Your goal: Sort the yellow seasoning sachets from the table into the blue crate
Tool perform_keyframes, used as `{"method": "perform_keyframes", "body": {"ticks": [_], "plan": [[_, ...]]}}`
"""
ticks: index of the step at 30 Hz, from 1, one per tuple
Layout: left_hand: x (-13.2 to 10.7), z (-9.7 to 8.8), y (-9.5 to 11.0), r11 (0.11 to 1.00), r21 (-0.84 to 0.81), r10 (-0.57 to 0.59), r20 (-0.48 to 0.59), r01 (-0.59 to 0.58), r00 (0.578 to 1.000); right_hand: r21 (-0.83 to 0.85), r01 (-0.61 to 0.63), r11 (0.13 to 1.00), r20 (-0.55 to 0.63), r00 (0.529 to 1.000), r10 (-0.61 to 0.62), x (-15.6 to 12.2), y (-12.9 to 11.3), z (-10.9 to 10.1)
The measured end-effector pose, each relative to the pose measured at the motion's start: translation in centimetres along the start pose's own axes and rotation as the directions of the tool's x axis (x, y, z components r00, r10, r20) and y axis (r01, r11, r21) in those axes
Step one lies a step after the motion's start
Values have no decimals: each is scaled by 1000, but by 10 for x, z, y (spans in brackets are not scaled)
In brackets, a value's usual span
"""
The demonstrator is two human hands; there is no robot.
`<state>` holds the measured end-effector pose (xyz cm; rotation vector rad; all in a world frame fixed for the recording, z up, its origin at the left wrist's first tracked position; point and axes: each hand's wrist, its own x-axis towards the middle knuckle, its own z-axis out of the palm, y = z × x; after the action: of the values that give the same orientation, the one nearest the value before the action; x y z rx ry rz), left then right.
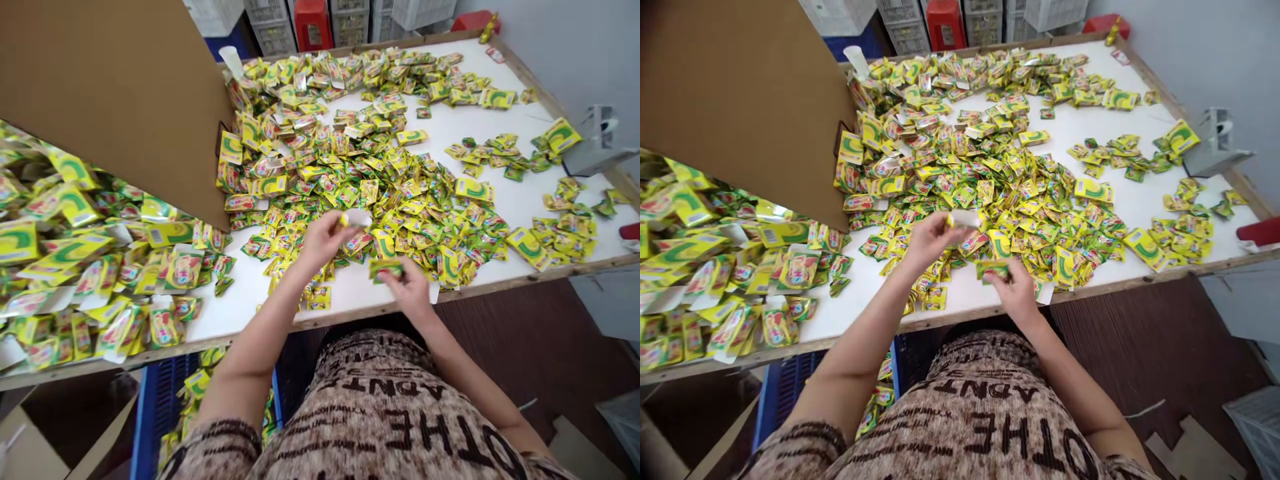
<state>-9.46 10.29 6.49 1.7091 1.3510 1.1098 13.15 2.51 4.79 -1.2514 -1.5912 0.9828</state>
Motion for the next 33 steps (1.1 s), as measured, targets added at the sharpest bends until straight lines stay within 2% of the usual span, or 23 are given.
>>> {"method": "perform_keyframes", "body": {"ticks": [2,3,4,6,8,11,14,16,19,22,24,25,28,31,33], "plan": [[-41,13,3,975,-178,-127,56,135,990,7,51,999,-188,981,-49,13,-10,-8],[-59,22,3,951,-247,-169,93,187,981,-35,96,995,-211,972,-101,19,-13,-9],[-74,32,1,925,-304,-206,104,228,973,-93,147,985,-178,971,-162,24,-15,-7],[-96,51,-3,878,-392,-276,52,274,960,-212,244,946,2,969,-249,30,-15,-2],[-108,63,-7,840,-456,-329,-1,293,944,-312,291,904,187,952,-242,32,-14,3],[-117,69,-7,801,-509,-377,-20,316,926,-407,321,855,393,907,-152,34,-16,4],[-121,67,-4,777,-540,-388,-5,324,921,-410,392,823,599,797,-81,41,-27,2],[-122,65,-4,749,-577,-369,46,326,928,-418,404,813,665,746,-29,46,-34,2],[-124,64,-5,686,-638,-382,93,349,920,-368,384,847,691,722,-27,50,-37,3],[-129,67,-5,637,-687,-447,43,351,894,-308,333,891,624,778,-75,50,-35,4],[-133,70,-2,630,-704,-459,4,329,888,-313,373,873,578,804,-136,49,-34,5],[-135,72,-1,635,-704,-455,-6,320,890,-316,428,847,582,792,-184,49,-33,6],[-137,73,1,673,-671,-428,-9,311,904,-322,592,739,655,703,-278,46,-35,10],[-135,72,-1,684,-646,-411,42,339,911,-336,651,681,716,646,-264,46,-37,8],[-135,71,-3,660,-663,-415,70,353,907,-324,658,680,719,638,-276,48,-37,5]]}}
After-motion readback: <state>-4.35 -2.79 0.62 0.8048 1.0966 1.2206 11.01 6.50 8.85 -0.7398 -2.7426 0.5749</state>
